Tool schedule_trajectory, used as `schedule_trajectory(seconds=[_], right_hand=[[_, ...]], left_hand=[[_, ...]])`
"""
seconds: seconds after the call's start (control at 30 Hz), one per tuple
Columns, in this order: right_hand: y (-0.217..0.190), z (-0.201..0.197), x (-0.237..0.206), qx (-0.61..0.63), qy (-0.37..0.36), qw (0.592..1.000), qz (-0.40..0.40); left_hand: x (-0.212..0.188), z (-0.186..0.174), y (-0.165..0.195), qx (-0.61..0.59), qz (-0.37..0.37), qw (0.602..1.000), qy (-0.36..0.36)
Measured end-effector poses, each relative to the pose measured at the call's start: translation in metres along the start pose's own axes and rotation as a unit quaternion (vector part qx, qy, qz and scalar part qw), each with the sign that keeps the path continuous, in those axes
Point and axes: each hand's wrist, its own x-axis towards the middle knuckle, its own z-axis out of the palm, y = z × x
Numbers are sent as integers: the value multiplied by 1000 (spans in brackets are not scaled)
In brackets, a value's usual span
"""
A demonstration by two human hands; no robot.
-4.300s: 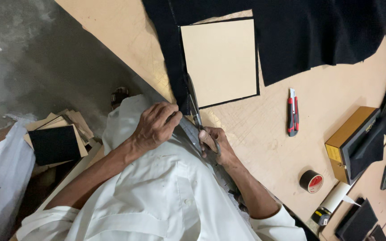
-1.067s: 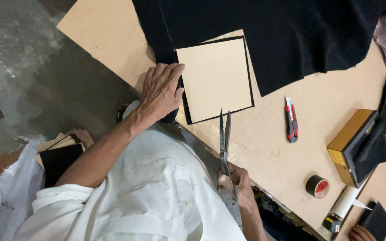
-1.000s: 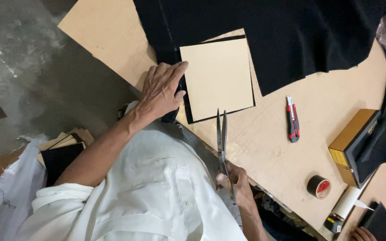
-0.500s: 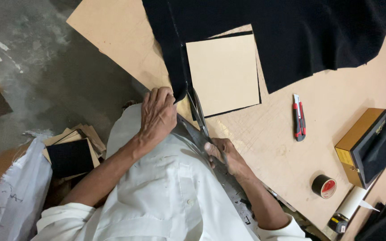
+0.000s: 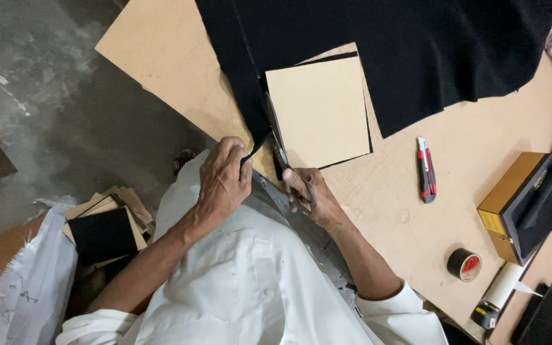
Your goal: The person places a rectangular cardboard template on a black fabric sheet and uses a utility knife to cut the fabric along the template edges. They then use scissors to trim the cut fabric and stack the finished pieces on the table.
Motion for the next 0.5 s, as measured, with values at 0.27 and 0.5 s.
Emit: schedule_trajectory(seconds=[0.27, 0.5], right_hand=[[-2, 7, 3, 15, 18, 1000, -10], [-25, 4, -1, 66, -14, 997, 27]], left_hand=[[-2, -6, -5, 1, -2, 1000, -11], [1, -18, 0, 2, 5, 1000, -12]])
